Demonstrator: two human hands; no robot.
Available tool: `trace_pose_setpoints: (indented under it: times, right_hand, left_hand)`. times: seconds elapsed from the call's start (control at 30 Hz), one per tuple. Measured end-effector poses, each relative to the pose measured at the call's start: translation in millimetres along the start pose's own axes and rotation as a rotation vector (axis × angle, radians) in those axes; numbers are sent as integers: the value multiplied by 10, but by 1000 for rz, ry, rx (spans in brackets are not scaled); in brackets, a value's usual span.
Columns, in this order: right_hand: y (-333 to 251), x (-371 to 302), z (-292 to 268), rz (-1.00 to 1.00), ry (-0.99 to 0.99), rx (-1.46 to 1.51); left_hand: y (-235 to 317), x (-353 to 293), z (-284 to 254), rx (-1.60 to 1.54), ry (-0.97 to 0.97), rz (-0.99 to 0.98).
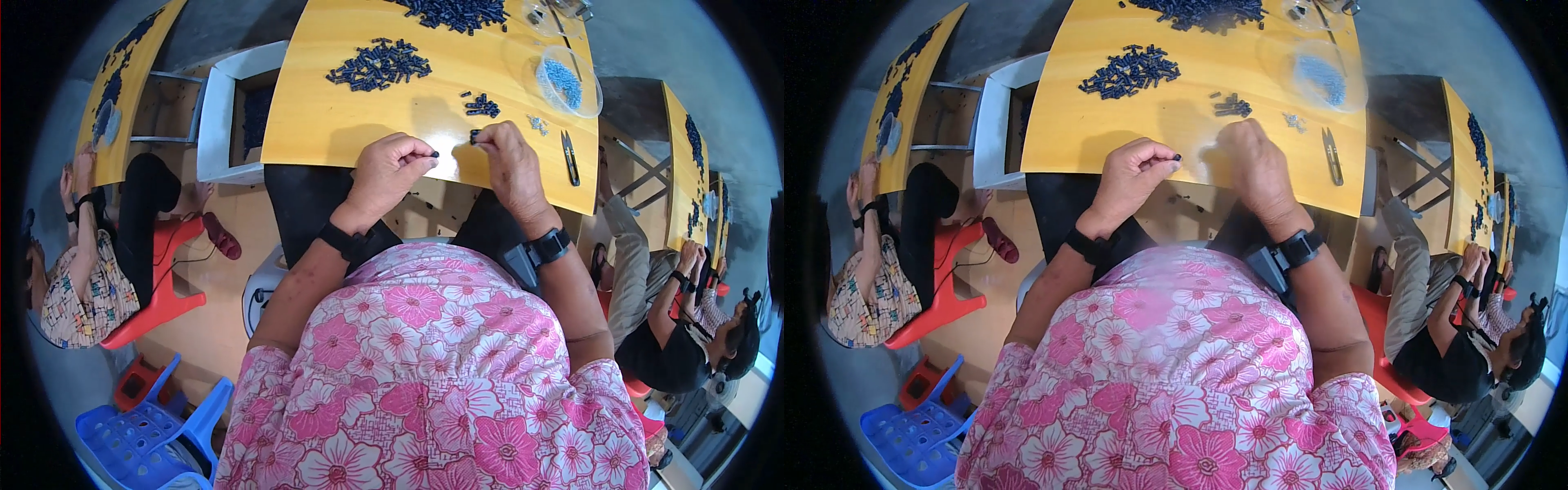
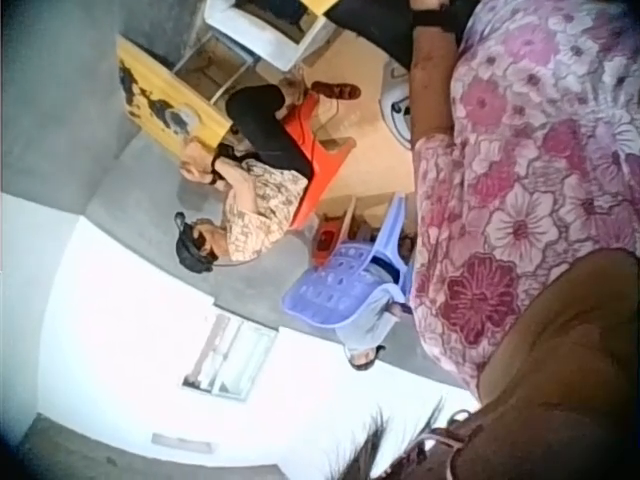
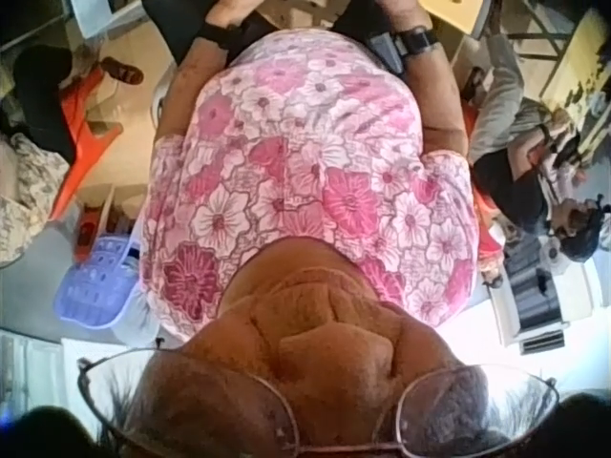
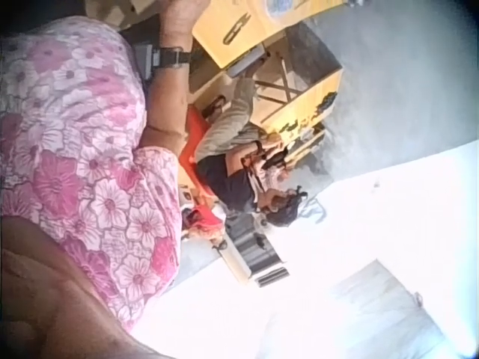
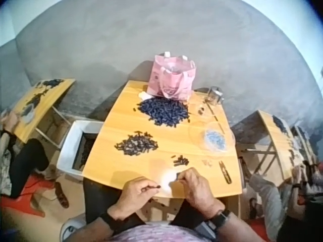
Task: Assembling small blue and black plastic components on a wooden work surface.
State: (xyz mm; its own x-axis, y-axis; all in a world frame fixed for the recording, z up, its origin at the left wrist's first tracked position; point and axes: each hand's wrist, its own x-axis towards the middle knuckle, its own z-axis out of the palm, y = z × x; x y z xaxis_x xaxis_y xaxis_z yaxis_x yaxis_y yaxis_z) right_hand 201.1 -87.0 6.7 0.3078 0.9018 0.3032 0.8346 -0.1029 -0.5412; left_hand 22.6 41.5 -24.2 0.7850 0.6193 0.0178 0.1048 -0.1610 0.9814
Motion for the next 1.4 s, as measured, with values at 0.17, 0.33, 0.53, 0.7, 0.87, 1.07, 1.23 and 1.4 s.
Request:
trace_pose_setpoints:
  times: [0.17,0.33,0.53,0.7,0.87,1.07,1.23,1.4]
  right_hand:
    - [-254,105,165,14,-157,0]
    - [-277,90,188,-50,-190,-43]
    - [-288,102,167,-90,-204,-57]
    - [-328,122,147,-102,-236,-82]
    - [-372,158,122,-190,-278,-211]
    - [-431,152,130,-218,-274,-292]
    - [-475,188,110,-250,-286,-357]
    - [-496,221,98,-299,-304,-362]
  left_hand:
    - [12,-2,-11,-21,0,16]
    - [31,-11,-22,13,-22,11]
    - [45,-24,-31,52,-15,17]
    - [40,-18,-23,63,-16,6]
    - [-9,-10,-4,9,34,12]
    - [35,0,-10,-3,39,-51]
    - [47,16,-27,28,-5,-91]
    - [32,13,-23,18,3,-81]
